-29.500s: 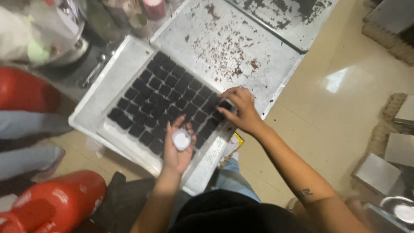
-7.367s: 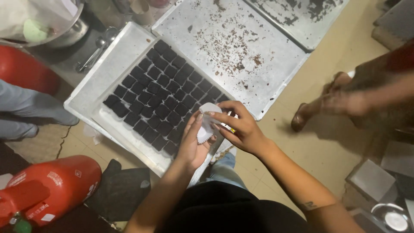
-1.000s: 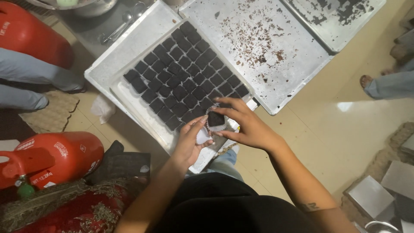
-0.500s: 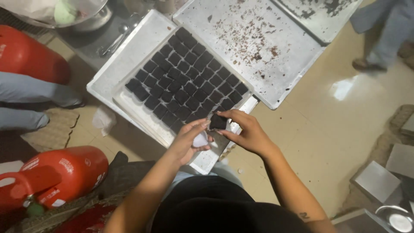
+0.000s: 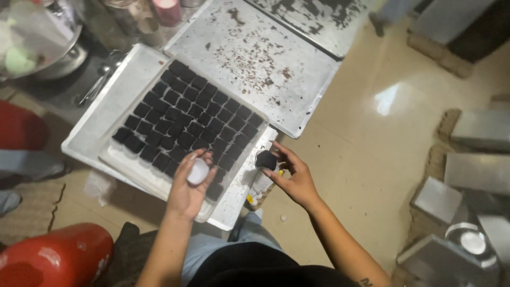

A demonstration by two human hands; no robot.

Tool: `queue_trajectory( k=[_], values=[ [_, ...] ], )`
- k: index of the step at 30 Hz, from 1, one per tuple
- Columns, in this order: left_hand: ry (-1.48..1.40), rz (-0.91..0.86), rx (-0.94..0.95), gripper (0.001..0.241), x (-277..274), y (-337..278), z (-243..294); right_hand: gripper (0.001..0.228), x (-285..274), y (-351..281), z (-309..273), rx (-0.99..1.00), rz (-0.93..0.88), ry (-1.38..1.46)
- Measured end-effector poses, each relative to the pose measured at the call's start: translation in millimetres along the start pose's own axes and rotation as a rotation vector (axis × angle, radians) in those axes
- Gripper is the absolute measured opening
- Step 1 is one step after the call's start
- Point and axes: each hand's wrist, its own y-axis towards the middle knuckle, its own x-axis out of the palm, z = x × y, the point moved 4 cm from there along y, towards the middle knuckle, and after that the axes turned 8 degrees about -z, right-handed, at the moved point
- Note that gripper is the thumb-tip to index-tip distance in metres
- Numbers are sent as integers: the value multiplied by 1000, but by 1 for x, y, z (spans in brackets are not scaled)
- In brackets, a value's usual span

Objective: The person places small dark rectangular brownies into white paper liners by hand and arranges them in a tray.

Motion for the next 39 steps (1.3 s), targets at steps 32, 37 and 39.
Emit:
queue_trajectory(
  k=[32,37,39],
  values=[
    [-78,-33,303,27,-96,31,220,48,329,149,-28,-228,-549,-663],
    [-83,-2,316,26,-101,26,225,47,342,154,-31,-164,-577,-732],
    [-83,14,318,27,-100,24,225,49,345,151,-43,-256,-587,-861]
  ],
)
